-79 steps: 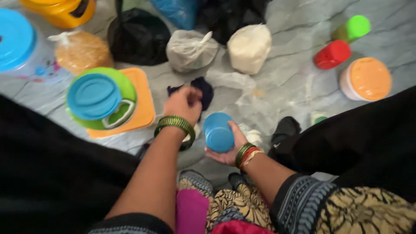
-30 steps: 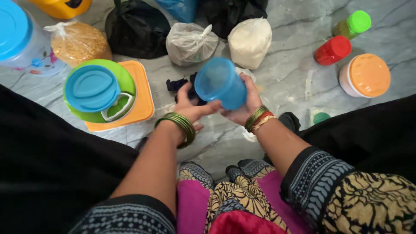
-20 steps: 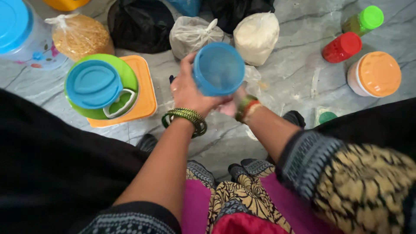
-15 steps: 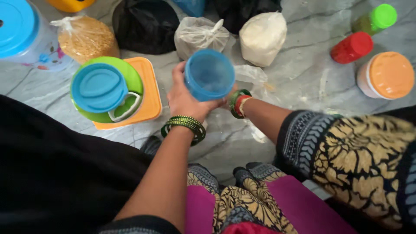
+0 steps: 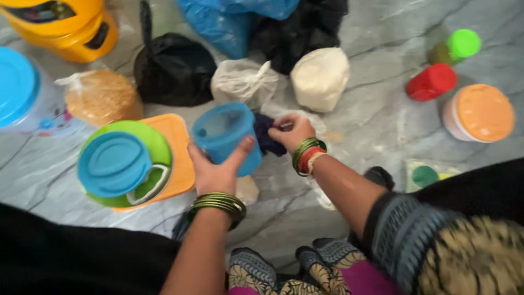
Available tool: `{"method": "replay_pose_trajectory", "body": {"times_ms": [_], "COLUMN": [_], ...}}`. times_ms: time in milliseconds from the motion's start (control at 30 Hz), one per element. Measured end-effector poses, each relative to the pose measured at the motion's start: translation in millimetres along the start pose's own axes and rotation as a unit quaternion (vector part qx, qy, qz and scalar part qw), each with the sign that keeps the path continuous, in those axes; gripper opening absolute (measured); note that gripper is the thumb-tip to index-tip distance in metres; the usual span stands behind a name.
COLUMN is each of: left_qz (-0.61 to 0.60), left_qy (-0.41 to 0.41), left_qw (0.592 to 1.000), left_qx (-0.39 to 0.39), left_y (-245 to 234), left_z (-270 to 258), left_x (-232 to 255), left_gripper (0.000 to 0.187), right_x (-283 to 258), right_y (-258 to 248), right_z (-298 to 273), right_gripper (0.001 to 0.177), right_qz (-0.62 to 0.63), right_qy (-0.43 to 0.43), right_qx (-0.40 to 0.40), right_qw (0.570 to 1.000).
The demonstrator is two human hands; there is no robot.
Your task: The person sits on the floor and wipes the inside of a small blue plastic container with a dark cloth. They then open a plastic bag containing a white granular substance and pour some of it into the container.
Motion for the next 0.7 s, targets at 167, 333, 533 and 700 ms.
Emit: {"method": "replay_pose_trajectory", "body": {"times_ms": [167, 333, 533, 700], "left_qz": [-0.118, 0.124, 0.054, 0.106], "left_qy": [0.036, 0.249, 0.322, 0.307], "left_qw": [0.981, 0.956, 0.932, 0.926], "left_qx": [-0.149, -0.097, -0.155, -0.191], "left_y": [25.8, 28.0, 15.0, 11.3], "left_z": [-4.4, -14.8, -38.3, -58.4], "left_x": [30.9, 77.8, 116.5, 126.2], "left_gripper": [0.137, 0.125, 0.124, 0.128], "right_x": [-9.1, -46.5, -140.8, -185.7], "right_y": [-21.1, -86.3, -176.1, -224.2], "right_z": [-22.1, -42.3, -101.9, -131.7], "right_gripper": [0.045, 0.044, 0.036, 0.036], "right_qz": [0.558, 0.642, 0.531, 0.337], "right_qy": [0.144, 0.089, -0.058, -0.227], "right_qx": [-0.134, -0.159, -0.14, -0.132], "right_qw": [0.806, 0.745, 0.834, 0.904]}}
Point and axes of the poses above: each hand's wrist, its own z-axis towards the middle knuckle, its own y-axis out of the palm, x = y × z, the point moved 9 cm from there along z, towards the middle knuckle, and after that the axes turned 6 degrees about z, right-handed, at the moved point
